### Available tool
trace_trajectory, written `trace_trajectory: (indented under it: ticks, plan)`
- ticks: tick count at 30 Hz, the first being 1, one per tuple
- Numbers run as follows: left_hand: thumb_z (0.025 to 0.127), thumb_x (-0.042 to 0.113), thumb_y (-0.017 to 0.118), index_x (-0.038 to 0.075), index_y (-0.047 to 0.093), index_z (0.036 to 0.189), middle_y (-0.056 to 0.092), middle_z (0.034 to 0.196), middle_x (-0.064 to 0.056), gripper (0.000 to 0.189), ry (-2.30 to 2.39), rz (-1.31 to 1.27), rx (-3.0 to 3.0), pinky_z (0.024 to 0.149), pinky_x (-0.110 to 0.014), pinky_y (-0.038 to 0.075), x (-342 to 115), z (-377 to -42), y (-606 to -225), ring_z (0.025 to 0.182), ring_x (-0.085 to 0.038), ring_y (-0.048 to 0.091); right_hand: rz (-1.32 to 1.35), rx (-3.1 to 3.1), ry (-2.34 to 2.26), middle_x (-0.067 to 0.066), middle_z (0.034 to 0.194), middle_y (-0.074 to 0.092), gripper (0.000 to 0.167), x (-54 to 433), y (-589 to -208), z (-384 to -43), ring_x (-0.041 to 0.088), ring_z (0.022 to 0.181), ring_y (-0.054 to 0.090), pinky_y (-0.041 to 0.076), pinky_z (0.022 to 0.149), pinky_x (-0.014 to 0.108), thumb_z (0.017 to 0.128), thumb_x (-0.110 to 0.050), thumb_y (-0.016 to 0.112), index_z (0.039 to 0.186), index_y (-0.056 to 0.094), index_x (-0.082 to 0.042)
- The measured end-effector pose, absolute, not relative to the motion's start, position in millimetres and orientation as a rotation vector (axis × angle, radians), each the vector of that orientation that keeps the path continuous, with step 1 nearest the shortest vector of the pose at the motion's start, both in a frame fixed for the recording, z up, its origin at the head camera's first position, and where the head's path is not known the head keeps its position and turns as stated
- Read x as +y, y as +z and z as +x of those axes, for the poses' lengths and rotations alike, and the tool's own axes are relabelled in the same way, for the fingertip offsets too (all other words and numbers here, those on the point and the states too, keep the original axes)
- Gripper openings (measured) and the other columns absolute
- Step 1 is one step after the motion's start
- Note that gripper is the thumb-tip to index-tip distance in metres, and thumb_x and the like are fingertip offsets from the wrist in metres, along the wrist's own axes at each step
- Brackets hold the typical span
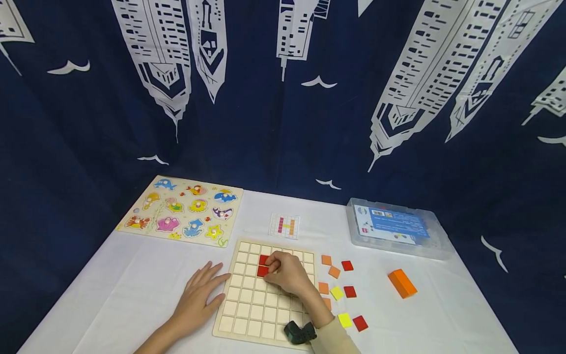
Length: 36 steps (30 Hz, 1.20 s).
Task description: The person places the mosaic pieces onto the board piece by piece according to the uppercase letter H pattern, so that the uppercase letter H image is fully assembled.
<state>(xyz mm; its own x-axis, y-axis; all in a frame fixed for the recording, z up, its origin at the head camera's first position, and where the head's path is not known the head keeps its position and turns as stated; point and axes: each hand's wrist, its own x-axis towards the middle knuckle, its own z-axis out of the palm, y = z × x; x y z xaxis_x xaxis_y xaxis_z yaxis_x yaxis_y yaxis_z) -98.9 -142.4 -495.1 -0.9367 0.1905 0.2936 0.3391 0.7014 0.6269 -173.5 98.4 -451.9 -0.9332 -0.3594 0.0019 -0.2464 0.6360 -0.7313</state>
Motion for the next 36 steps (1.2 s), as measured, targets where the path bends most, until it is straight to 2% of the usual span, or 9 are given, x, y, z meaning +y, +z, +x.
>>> trace_trajectory:
  ticks: [11,21,29,36]
  plan:
    - [0.085,0.01,0.07,0.011,0.063,0.128,0.047,0.148,-0.016,0.044,-1.059,-0.428,-2.707,0.114,-0.063,0.017,-143,-98,-496,0.143,-0.042,0.03,-0.643,2.6,-1.304,-0.004,0.077,0.061,0.023,116,-434,-151,0.002,0.059,0.049,0.042,0.054,0.016,0.083,-0.008,0.074,0.104,0.066,-0.002]
    - [0.084,0.01,0.07,0.01,0.063,0.127,0.048,0.148,-0.017,0.043,-1.033,-0.427,-2.701,0.113,-0.062,0.018,-144,-99,-500,0.142,-0.042,0.03,-0.702,2.595,-1.438,0.001,0.081,0.063,0.031,181,-413,-123,0.001,0.062,0.049,0.041,0.051,0.017,0.082,-0.01,0.076,0.111,0.064,-0.003]
    - [0.085,0.01,0.071,0.011,0.063,0.128,0.046,0.149,-0.016,0.045,-1.044,-0.431,-2.724,0.114,-0.063,0.017,-144,-100,-500,0.143,-0.041,0.029,-0.515,2.748,-1.462,0.001,0.083,0.06,0.034,237,-410,-108,0.008,0.061,0.05,0.041,0.049,0.021,0.08,-0.01,0.079,0.111,0.064,-0.009]
    - [0.084,0.009,0.07,0.01,0.062,0.129,0.046,0.149,-0.017,0.045,-1.054,-0.432,-2.723,0.114,-0.063,0.016,-144,-100,-500,0.143,-0.042,0.029,-0.152,2.86,-1.437,0.003,0.084,0.059,0.037,276,-418,-106,0.012,0.066,0.052,0.041,0.054,0.021,0.08,-0.008,0.079,0.114,0.065,-0.007]
